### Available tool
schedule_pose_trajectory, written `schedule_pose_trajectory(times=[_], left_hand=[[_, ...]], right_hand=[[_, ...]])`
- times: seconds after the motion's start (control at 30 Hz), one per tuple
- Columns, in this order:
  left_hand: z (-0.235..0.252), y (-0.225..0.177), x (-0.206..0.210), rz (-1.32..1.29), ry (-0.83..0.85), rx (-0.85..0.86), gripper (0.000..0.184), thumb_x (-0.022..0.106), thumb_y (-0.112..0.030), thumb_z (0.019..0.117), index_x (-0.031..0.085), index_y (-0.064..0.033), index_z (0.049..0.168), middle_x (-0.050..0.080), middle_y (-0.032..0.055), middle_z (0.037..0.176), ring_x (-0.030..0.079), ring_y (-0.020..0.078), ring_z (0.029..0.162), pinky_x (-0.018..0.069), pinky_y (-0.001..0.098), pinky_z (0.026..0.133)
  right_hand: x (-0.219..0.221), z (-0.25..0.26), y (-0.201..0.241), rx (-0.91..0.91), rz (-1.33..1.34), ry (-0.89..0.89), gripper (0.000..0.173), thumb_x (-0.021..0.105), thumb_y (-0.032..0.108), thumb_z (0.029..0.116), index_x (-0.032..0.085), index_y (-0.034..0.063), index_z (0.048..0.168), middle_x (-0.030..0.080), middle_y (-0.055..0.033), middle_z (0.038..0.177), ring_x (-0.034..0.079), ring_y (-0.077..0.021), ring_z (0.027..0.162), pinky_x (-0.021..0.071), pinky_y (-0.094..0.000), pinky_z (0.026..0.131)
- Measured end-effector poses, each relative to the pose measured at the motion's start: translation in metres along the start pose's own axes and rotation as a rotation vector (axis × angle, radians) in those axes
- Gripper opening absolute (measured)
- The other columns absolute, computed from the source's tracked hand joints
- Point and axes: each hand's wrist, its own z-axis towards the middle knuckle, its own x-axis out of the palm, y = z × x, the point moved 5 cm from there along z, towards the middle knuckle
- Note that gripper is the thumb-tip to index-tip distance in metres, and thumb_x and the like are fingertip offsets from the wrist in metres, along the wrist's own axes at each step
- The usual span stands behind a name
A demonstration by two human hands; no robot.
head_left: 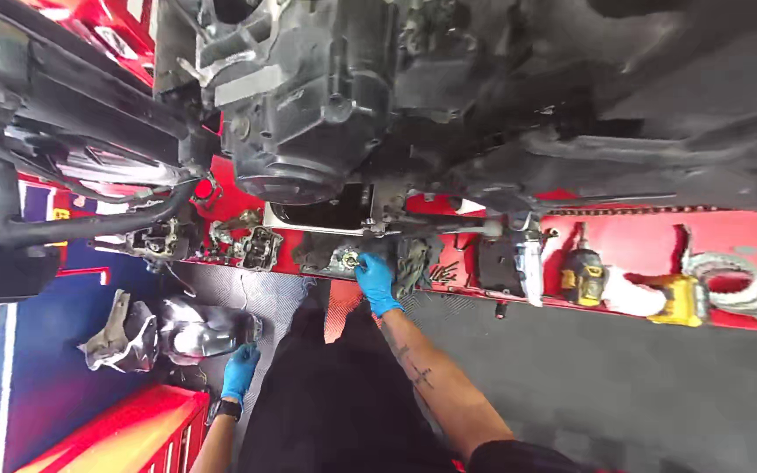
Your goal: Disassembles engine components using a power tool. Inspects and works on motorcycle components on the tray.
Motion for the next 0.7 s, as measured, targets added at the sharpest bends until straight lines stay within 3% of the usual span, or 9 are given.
schedule_pose_trajectory(times=[0.2, 0.3, 0.37, 0.5, 0.6, 0.7], left_hand=[[0.052, -0.178, 0.065, 0.4, 0.182, 0.593, 0.04, 0.057, -0.032, 0.1022, 0.065, -0.0125, 0.137, 0.062, 0.0162, 0.138, 0.06, 0.0306, 0.128, 0.048, 0.0511, 0.109], [0.077, -0.247, 0.098, 0.643, 0.212, 0.681, 0.044, 0.052, -0.031, 0.1023, 0.059, -0.0207, 0.145, 0.054, 0.0189, 0.146, 0.052, 0.0386, 0.134, 0.0459, 0.0572, 0.108], [0.088, -0.268, 0.099, 0.708, 0.176, 0.607, 0.051, 0.052, -0.03, 0.1007, 0.052, -0.0233, 0.151, 0.052, 0.0214, 0.147, 0.054, 0.0426, 0.132, 0.0484, 0.0604, 0.103], [0.104, -0.273, 0.085, 0.638, 0.06, 0.534, 0.063, 0.052, -0.034, 0.1002, 0.037, -0.0216, 0.16, 0.048, 0.0228, 0.151, 0.052, 0.0429, 0.134, 0.0481, 0.0585, 0.104], [0.104, -0.273, 0.084, 0.612, 0.027, 0.549, 0.059, 0.054, -0.035, 0.0993, 0.043, -0.0228, 0.156, 0.051, 0.0223, 0.148, 0.055, 0.0419, 0.131, 0.0497, 0.0569, 0.103], [0.098, -0.275, 0.09, 0.575, 0.029, 0.603, 0.051, 0.054, -0.033, 0.1001, 0.053, -0.0195, 0.149, 0.054, 0.0208, 0.145, 0.056, 0.0401, 0.13, 0.0486, 0.0547, 0.105]], right_hand=[[0.013, 0.022, 0.034, -0.067, -0.079, -0.025, 0.026, 0.06, 0.022, 0.0953, 0.076, 0.0094, 0.112, 0.07, -0.0148, 0.121, 0.063, -0.0311, 0.12, 0.0499, -0.0491, 0.104], [0.011, 0.025, 0.04, -0.016, -0.168, -0.009, 0.026, 0.061, 0.023, 0.0944, 0.077, 0.0128, 0.113, 0.069, -0.0149, 0.126, 0.061, -0.0338, 0.123, 0.0486, -0.0526, 0.104], [0.013, 0.026, 0.041, -0.004, -0.257, 0.018, 0.028, 0.063, 0.024, 0.0922, 0.077, 0.016, 0.115, 0.065, -0.0153, 0.133, 0.057, -0.0379, 0.128, 0.0466, -0.0567, 0.105], [0.029, 0.026, 0.05, -0.066, -0.357, 0.043, 0.027, 0.066, 0.026, 0.0905, 0.077, 0.0173, 0.114, 0.058, -0.0183, 0.142, 0.05, -0.044, 0.133, 0.0416, -0.0643, 0.105], [0.043, 0.03, 0.059, -0.118, -0.46, 0.057, 0.027, 0.067, 0.02, 0.0903, 0.076, 0.0114, 0.114, 0.057, -0.0208, 0.143, 0.05, -0.0457, 0.132, 0.0418, -0.0657, 0.102], [0.05, 0.032, 0.066, -0.126, -0.523, 0.044, 0.024, 0.059, 0.007, 0.0922, 0.074, 0.0037, 0.111, 0.059, -0.0218, 0.138, 0.052, -0.0445, 0.13, 0.0442, -0.0626, 0.101]])
